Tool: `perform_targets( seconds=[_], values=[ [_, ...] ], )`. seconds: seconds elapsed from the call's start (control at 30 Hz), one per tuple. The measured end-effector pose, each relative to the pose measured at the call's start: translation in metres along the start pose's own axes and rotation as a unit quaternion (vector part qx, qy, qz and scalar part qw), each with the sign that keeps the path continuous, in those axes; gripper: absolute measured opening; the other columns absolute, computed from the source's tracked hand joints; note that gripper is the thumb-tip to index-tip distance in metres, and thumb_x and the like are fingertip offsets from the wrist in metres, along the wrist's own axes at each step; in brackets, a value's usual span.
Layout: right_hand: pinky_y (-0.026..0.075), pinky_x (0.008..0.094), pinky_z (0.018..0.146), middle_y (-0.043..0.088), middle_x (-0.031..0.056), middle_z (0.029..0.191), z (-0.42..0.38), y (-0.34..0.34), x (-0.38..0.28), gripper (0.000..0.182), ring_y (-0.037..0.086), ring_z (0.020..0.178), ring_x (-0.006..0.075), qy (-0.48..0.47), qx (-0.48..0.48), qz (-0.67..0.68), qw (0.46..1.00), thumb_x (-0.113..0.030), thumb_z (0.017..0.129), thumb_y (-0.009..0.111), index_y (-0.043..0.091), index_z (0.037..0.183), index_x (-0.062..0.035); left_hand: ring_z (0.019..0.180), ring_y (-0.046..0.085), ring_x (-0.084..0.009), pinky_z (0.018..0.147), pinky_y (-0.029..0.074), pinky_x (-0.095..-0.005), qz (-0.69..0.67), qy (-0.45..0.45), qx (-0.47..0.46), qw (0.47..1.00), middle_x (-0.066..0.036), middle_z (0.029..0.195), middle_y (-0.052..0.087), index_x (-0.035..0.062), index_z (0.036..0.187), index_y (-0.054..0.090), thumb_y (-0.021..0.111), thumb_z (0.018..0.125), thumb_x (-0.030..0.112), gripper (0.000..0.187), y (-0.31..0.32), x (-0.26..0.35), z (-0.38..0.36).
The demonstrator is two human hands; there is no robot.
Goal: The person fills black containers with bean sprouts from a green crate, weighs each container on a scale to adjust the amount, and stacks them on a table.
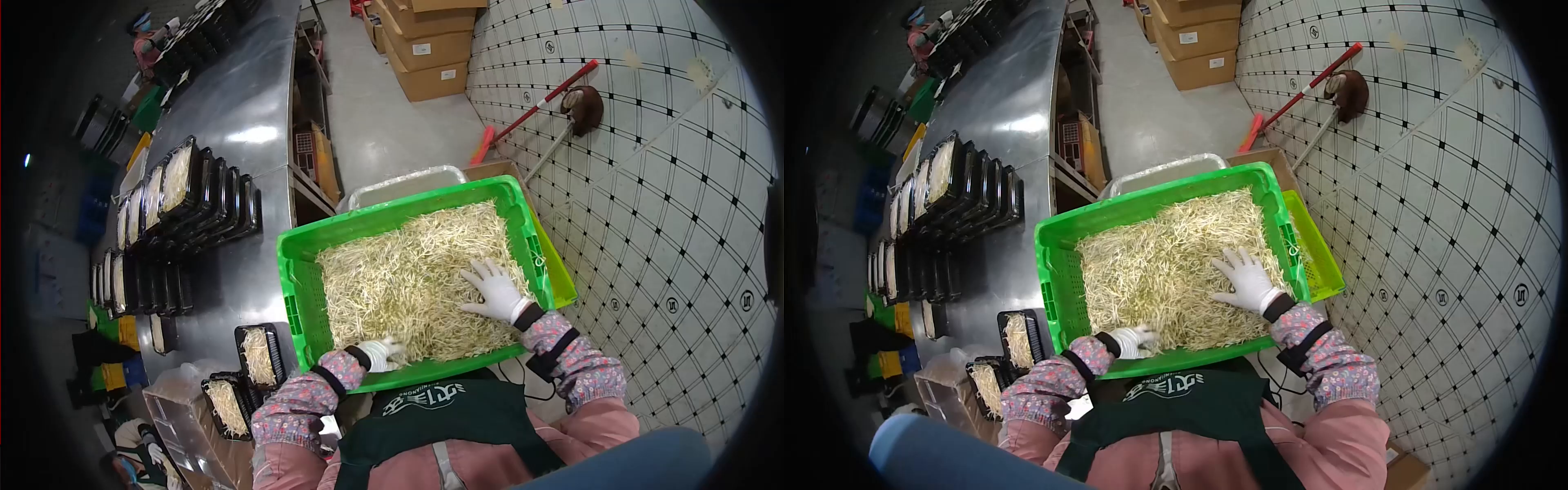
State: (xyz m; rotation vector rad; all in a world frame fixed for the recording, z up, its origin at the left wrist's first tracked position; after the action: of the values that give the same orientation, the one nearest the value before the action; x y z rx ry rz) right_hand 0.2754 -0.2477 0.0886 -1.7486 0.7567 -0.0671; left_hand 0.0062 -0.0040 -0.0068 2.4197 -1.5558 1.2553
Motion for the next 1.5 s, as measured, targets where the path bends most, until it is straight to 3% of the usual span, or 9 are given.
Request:
perform_targets(
  seconds=[0.1, 0.2, 0.27, 0.37, 0.57, 1.03, 1.23, 1.4, 1.5],
  values=[
    [0.029, 0.0522, 0.111, 0.033, 0.0217, 0.151, 0.014, -0.010, 0.020, 0.086, 0.031, 0.137, 0.0451, -0.035, 0.012, 0.011, 0.999, -0.062, 0.080, 0.064, 0.038, 0.147, -0.0153, 0.112, 0.060, -0.0336, 0.099, 0.046, -0.0393, -0.049, 0.116, 0.071, 0.990, -0.017, 0.142, 0.046, 0.0222, 0.142, 0.047, 0.065, 0.087, 0.037, 0.060, -0.019, 0.002, -0.016],
    [0.032, 0.0471, 0.111, 0.037, 0.0223, 0.148, 0.034, -0.018, 0.033, 0.091, 0.033, 0.138, 0.0401, -0.003, 0.020, 0.079, 0.997, -0.064, 0.079, 0.063, 0.038, 0.145, -0.0064, 0.100, 0.067, -0.0303, 0.094, 0.050, -0.0360, -0.053, -0.032, 0.022, 0.998, -0.013, 0.107, 0.071, 0.0175, 0.120, 0.069, 0.067, 0.084, 0.048, 0.047, -0.079, 0.047, -0.029],
    [0.032, 0.0457, 0.111, 0.036, 0.0223, 0.148, 0.053, -0.019, 0.034, 0.092, 0.033, 0.138, 0.0395, 0.006, 0.005, 0.093, 0.996, -0.065, 0.079, 0.063, 0.038, 0.144, -0.0046, 0.102, 0.066, -0.0302, 0.095, 0.049, -0.0358, -0.098, -0.086, 0.161, 0.978, -0.014, 0.114, 0.069, 0.0112, 0.118, 0.069, 0.067, 0.085, 0.045, 0.047, -0.102, 0.072, -0.009],
    [0.038, 0.0429, 0.106, 0.043, 0.0215, 0.142, 0.061, -0.006, 0.027, 0.092, 0.040, 0.133, 0.0371, 0.031, 0.025, 0.068, 0.997, -0.066, 0.078, 0.063, 0.043, 0.138, 0.0002, 0.137, 0.033, -0.0425, 0.114, 0.030, -0.0424, -0.007, 0.021, 0.412, 0.911, -0.029, 0.147, 0.034, -0.0016, 0.146, 0.028, 0.071, 0.084, 0.042, 0.087, -0.106, 0.080, 0.054],
    [0.050, 0.0422, 0.087, 0.059, 0.0145, 0.112, -0.004, -0.012, -0.001, 0.074, 0.056, 0.107, 0.0324, 0.006, 0.044, 0.027, 0.999, -0.060, 0.077, 0.068, 0.054, 0.129, -0.0097, 0.134, 0.031, -0.0433, 0.113, 0.031, -0.0447, -0.046, 0.027, 0.312, 0.949, -0.028, 0.144, 0.032, -0.0035, 0.144, 0.029, 0.077, 0.072, 0.050, 0.102, -0.064, 0.120, 0.066],
    [0.037, 0.0449, 0.106, 0.046, 0.0192, 0.140, 0.018, -0.013, 0.011, 0.104, 0.043, 0.130, 0.0375, -0.026, -0.029, 0.038, 0.999, -0.069, 0.064, 0.073, 0.041, 0.143, -0.0082, 0.139, 0.026, -0.0429, 0.114, 0.028, -0.0424, -0.076, 0.019, 0.366, 0.927, -0.033, 0.148, 0.025, -0.0069, 0.148, 0.016, 0.087, 0.057, 0.048, 0.128, -0.087, 0.118, 0.075],
    [0.043, 0.0461, 0.095, 0.049, 0.0141, 0.134, -0.066, -0.024, -0.018, 0.101, 0.050, 0.122, 0.0325, -0.126, 0.001, 0.030, 0.992, -0.050, 0.060, 0.083, 0.039, 0.144, -0.0143, 0.120, 0.050, -0.0360, 0.096, 0.047, -0.0430, -0.068, -0.021, 0.287, 0.955, -0.021, 0.124, 0.049, 0.0033, 0.141, 0.035, 0.081, 0.066, 0.039, 0.094, -0.056, 0.132, 0.057],
    [0.043, 0.0513, 0.099, 0.036, 0.0190, 0.146, -0.074, -0.031, -0.015, 0.115, 0.045, 0.125, 0.0410, -0.048, 0.000, -0.109, 0.993, -0.044, 0.056, 0.086, 0.026, 0.151, -0.0170, 0.125, 0.043, -0.0433, 0.095, 0.047, -0.0514, 0.072, -0.024, 0.339, 0.938, -0.019, 0.156, 0.018, 0.0114, 0.154, 0.010, 0.087, 0.057, 0.036, 0.126, -0.056, 0.141, 0.049],
    [0.047, 0.0493, 0.095, 0.036, 0.0178, 0.146, -0.050, -0.029, -0.007, 0.112, 0.044, 0.126, 0.0409, -0.038, -0.048, 0.002, 0.998, -0.033, 0.058, 0.085, 0.024, 0.151, -0.0182, 0.128, 0.041, -0.0442, 0.099, 0.046, -0.0486, -0.014, -0.040, 0.303, 0.952, -0.021, 0.153, 0.022, 0.0131, 0.155, 0.010, 0.089, 0.054, 0.029, 0.129, -0.081, 0.156, 0.056]
  ],
)
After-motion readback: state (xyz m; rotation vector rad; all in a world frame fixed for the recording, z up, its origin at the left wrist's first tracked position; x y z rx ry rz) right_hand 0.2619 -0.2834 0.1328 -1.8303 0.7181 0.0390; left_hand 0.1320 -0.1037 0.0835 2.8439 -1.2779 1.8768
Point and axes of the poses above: each hand's wrist, its own z-axis towards the middle knuckle, its own y-axis out of the palm, x = y × z, the point moved 1 cm from there along z, towards the middle knuckle
